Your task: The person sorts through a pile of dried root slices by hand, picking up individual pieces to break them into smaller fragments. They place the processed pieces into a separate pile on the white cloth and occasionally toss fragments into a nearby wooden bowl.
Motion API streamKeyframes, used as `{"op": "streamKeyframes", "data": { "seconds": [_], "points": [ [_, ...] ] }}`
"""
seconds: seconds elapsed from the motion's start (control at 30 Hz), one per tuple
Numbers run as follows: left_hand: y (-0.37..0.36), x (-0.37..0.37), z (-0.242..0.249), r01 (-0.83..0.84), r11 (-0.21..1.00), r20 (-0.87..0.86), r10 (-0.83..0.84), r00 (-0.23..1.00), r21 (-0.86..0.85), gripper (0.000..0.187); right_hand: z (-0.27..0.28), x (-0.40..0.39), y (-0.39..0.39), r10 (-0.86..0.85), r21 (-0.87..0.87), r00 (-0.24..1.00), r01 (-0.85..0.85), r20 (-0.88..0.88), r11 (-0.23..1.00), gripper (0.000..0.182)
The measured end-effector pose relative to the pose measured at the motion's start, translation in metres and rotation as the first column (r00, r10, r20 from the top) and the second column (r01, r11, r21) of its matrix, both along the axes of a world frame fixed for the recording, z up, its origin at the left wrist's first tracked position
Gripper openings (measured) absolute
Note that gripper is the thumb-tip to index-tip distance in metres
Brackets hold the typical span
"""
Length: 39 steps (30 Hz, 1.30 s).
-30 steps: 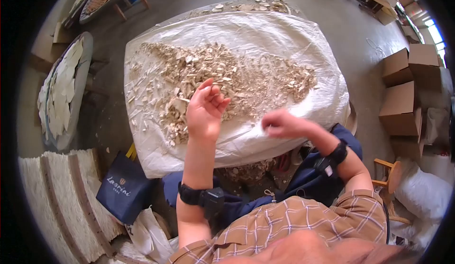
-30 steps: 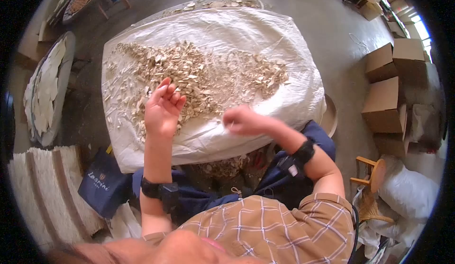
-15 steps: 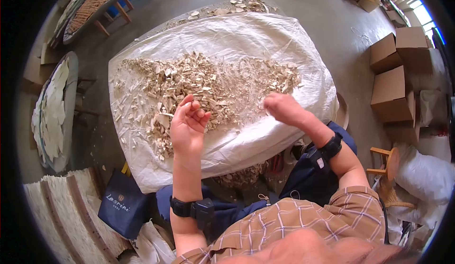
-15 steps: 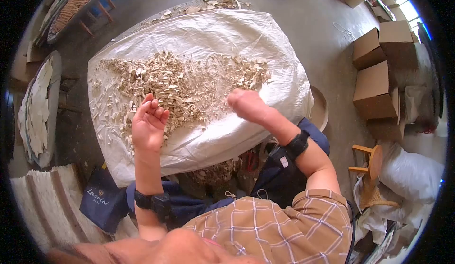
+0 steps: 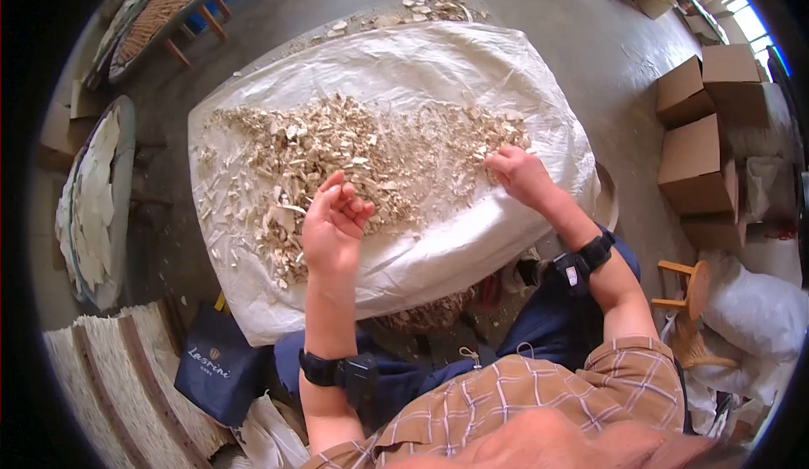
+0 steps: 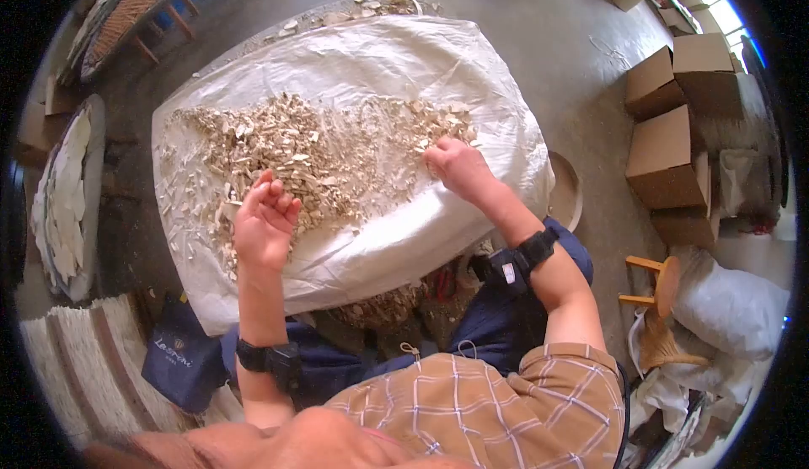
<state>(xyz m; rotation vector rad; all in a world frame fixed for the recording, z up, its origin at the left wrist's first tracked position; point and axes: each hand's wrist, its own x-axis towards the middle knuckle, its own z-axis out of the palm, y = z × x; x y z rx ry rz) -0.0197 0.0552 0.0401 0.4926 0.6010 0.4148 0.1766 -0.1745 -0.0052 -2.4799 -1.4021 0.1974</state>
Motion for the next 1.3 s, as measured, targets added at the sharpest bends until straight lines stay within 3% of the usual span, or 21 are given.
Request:
{"op": "streamKeyframes", "data": {
  "seconds": [0.1, 0.23, 0.53, 0.7, 0.83, 0.9, 0.97, 1.07, 1.2, 1.3],
  "points": [
    [0.002, -0.001, 0.0, 0.022, 1.0, -0.035, -0.022, 0.999, 0.012, 0.02, -0.008, 0.001, 0.001, -0.055, -0.03, 0.99, 0.059, 0.131, 0.998, 0.019],
    [-0.001, -0.001, 0.001, 0.01, 1.0, -0.014, -0.01, 1.0, 0.0, 0.022, -0.008, 0.005, -0.001, -0.131, -0.01, 0.979, 0.134, 0.156, 0.991, 0.029],
    [0.0, -0.005, 0.0, 0.008, 1.0, 0.014, -0.008, 1.0, -0.012, 0.021, -0.014, -0.002, 0.009, -0.021, 0.077, 0.992, 0.012, 0.122, 0.997, 0.02],
    [-0.002, -0.005, 0.005, 0.006, 1.0, 0.025, -0.006, 1.0, -0.004, 0.02, -0.016, 0.006, 0.004, -0.176, -0.03, 0.962, 0.186, 0.21, 0.982, 0.023],
    [-0.004, -0.006, 0.007, 0.013, 1.0, 0.006, -0.013, 1.0, -0.006, 0.02, -0.005, -0.006, 0.012, -0.161, 0.05, 0.977, 0.156, 0.139, 0.987, 0.028],
    [-0.002, -0.006, 0.007, 0.013, 1.0, 0.007, -0.013, 1.0, 0.001, 0.02, -0.004, -0.009, 0.018, 0.003, 0.088, 0.997, -0.01, 0.078, 0.996, 0.031],
    [-0.002, -0.008, 0.007, -0.001, 1.0, 0.022, 0.002, 1.0, -0.026, 0.02, -0.013, -0.005, 0.02, 0.026, 0.08, 0.992, -0.036, 0.122, 0.996, 0.024],
    [-0.001, -0.011, 0.011, -0.016, 0.999, 0.014, 0.017, 1.0, -0.027, 0.02, -0.016, 0.006, 0.019, -0.034, -0.085, 0.979, 0.053, 0.203, 0.995, 0.008],
    [0.001, -0.012, 0.013, -0.016, 1.0, 0.037, 0.017, 0.999, -0.024, 0.02, -0.015, 0.015, 0.016, -0.178, -0.035, 0.956, 0.191, 0.232, 0.981, 0.005],
    [0.001, -0.012, 0.013, -0.007, 1.0, 0.042, 0.008, 0.999, -0.025, 0.02, -0.009, 0.019, 0.016, -0.231, -0.091, 0.943, 0.259, 0.24, 0.962, 0.003]
  ]
}}
